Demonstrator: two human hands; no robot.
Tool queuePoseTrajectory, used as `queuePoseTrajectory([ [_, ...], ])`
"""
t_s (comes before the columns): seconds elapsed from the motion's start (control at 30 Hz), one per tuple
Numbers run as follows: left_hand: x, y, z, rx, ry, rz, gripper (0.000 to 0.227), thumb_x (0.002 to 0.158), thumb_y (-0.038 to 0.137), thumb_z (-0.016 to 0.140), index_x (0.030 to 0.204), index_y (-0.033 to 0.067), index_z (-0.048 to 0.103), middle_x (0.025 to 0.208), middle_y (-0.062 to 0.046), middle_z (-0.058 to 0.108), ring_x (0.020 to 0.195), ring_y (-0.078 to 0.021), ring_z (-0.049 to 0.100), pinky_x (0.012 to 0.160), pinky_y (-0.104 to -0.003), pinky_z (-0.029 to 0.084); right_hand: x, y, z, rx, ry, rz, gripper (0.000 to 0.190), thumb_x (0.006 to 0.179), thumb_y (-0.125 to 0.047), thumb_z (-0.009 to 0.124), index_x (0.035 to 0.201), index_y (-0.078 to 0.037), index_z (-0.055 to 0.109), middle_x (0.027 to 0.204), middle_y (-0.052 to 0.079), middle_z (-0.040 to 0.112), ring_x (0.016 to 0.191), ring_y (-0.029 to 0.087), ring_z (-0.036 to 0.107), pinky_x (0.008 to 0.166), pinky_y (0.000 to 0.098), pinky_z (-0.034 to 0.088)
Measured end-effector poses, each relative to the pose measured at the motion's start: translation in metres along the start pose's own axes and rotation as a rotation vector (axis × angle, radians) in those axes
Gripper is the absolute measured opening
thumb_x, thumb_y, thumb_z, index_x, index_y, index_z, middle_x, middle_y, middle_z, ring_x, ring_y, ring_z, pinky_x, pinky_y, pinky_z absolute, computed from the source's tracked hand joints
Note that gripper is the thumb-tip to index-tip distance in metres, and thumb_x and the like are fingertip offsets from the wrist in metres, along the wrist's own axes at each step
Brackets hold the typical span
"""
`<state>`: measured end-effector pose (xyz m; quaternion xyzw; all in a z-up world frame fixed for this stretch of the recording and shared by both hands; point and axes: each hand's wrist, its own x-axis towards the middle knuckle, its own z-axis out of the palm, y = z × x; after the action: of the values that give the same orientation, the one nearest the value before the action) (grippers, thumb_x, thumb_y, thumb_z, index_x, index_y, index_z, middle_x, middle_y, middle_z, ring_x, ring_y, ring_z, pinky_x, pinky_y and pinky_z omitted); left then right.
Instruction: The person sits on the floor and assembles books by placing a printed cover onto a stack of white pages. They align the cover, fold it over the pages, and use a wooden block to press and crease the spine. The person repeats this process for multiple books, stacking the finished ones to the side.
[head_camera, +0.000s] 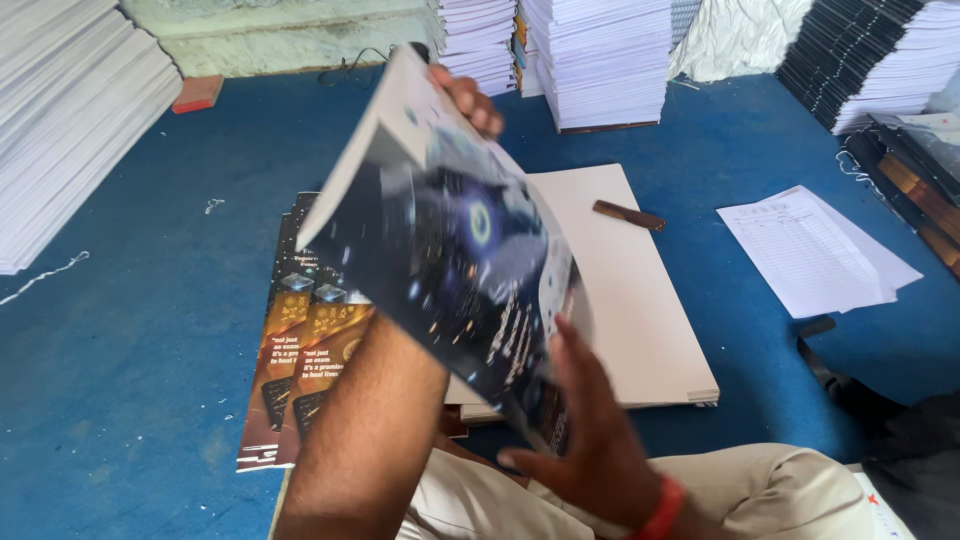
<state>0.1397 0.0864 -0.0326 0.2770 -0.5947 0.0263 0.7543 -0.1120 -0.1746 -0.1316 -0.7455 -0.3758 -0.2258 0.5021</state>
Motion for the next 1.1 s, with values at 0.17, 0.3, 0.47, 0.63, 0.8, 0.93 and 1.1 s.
queuePoseTrajectory([
  [0.17, 0.010, -0.027, 0.009, 0.627, 0.659, 0.206, 0.026, 0.118, 0.021, 0.056, 0.130, -0.0025, 0.055, 0.112, -0.018, 0.057, 0.105, -0.0285, 0.057, 0.101, -0.046, 0.047, -0.029, 0.057, 0.024, -0.404, -0.114, 0.365, 0.037, 0.104, -0.028, 0.053, 0.134, -0.006, 0.052, 0.102, 0.020, 0.074, 0.090, 0.033, 0.076, 0.076, 0.0356, 0.064],
  [0.3, 0.010, -0.052, 0.097, 1.855, 0.688, 0.157, 0.062, 0.110, 0.023, 0.056, 0.151, -0.0111, 0.025, 0.150, -0.038, 0.036, 0.141, -0.0488, 0.037, 0.121, -0.051, 0.028, 0.007, 0.055, -0.005, -0.273, 0.223, 0.392, 0.052, 0.103, -0.024, 0.054, 0.148, 0.001, 0.045, 0.074, 0.018, 0.072, 0.058, 0.030, 0.074, 0.051, 0.0416, 0.056],
  [0.47, -0.037, -0.077, 0.221, 1.262, 0.532, -0.498, 0.068, 0.103, 0.017, 0.060, 0.160, -0.0020, 0.027, 0.149, -0.025, 0.051, 0.138, -0.0341, 0.054, 0.115, -0.045, 0.045, 0.061, 0.041, -0.027, -0.331, 0.226, 0.155, 0.061, 0.104, -0.018, 0.055, 0.159, 0.001, 0.035, 0.108, 0.022, 0.073, 0.091, 0.034, 0.077, 0.073, 0.0397, 0.062],
  [0.63, -0.064, -0.090, 0.188, 0.870, 0.717, -0.420, 0.061, 0.100, 0.010, 0.057, 0.158, 0.0031, 0.040, 0.134, -0.019, 0.065, 0.114, -0.0227, 0.066, 0.096, -0.033, 0.056, 0.058, 0.034, -0.016, -0.273, -0.048, -0.043, 0.059, 0.090, -0.014, 0.067, 0.145, -0.003, 0.050, 0.148, 0.027, 0.057, 0.137, 0.044, 0.056, 0.111, 0.0488, 0.047],
  [0.8, -0.082, -0.050, 0.108, 0.704, 0.847, -0.540, 0.040, 0.101, 0.024, 0.061, 0.135, 0.0036, 0.060, 0.106, -0.008, 0.076, 0.078, -0.0162, 0.072, 0.068, -0.032, 0.061, 0.053, 0.040, -0.024, -0.037, -0.162, 0.150, 0.048, 0.095, -0.014, 0.073, 0.140, -0.004, 0.061, 0.159, 0.022, 0.047, 0.147, 0.038, 0.045, 0.114, 0.0467, 0.040],
  [0.93, -0.080, -0.007, 0.044, 1.032, 0.720, -0.460, 0.028, 0.103, 0.018, 0.068, 0.125, 0.0003, 0.067, 0.107, -0.009, 0.077, 0.090, -0.0135, 0.072, 0.080, -0.029, 0.061, 0.043, 0.055, -0.030, 0.008, -0.048, 0.304, 0.042, 0.091, -0.010, 0.073, 0.132, -0.010, 0.065, 0.147, 0.013, 0.061, 0.129, 0.027, 0.064, 0.097, 0.0363, 0.057],
  [1.1, -0.059, 0.055, -0.020, 1.300, 0.717, -0.573, 0.024, 0.098, 0.008, 0.070, 0.121, 0.0018, 0.068, 0.102, -0.006, 0.077, 0.087, -0.0126, 0.072, 0.076, -0.030, 0.061, 0.030, 0.079, -0.044, 0.060, -0.017, 0.443, 0.039, 0.091, -0.004, 0.071, 0.130, -0.008, 0.066, 0.134, 0.010, 0.067, 0.116, 0.018, 0.069, 0.089, 0.0294, 0.062],
])
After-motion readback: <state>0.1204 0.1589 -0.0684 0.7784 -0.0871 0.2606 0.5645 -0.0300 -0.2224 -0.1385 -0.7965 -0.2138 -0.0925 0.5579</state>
